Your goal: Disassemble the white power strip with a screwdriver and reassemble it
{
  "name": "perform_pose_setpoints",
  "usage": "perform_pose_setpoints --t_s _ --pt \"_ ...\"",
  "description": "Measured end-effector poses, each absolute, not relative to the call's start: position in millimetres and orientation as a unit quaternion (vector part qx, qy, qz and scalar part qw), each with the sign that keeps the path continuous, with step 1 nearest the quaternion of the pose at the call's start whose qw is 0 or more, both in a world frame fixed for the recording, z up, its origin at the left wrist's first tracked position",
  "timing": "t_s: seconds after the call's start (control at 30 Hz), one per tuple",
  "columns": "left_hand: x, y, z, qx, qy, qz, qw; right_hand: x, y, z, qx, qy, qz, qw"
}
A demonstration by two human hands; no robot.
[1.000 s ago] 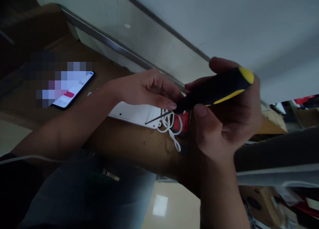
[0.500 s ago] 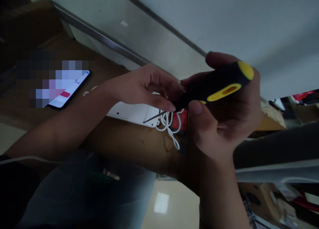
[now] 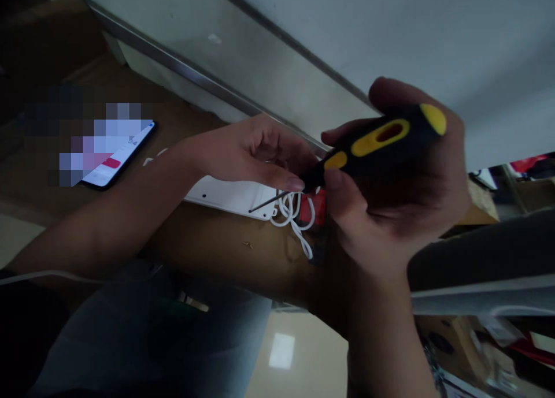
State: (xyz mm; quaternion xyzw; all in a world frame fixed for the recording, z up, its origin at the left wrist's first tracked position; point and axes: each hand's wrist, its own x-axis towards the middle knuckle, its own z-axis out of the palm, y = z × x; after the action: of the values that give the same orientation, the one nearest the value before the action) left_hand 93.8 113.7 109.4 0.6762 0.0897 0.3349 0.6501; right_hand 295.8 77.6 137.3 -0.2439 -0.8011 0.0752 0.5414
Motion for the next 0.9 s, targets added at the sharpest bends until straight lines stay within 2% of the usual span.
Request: perform_pose_setpoints --t_s 0.53,0.9 --pt "97 115 107 0.648 0.066 0.338 0.679 291 75 138 -0.283 -0.770 0.065 0.568" --pt "95 115 110 0.667 0.076 0.329 0.664 292 85 131 -0.247 -0.754 0.038 0.607"
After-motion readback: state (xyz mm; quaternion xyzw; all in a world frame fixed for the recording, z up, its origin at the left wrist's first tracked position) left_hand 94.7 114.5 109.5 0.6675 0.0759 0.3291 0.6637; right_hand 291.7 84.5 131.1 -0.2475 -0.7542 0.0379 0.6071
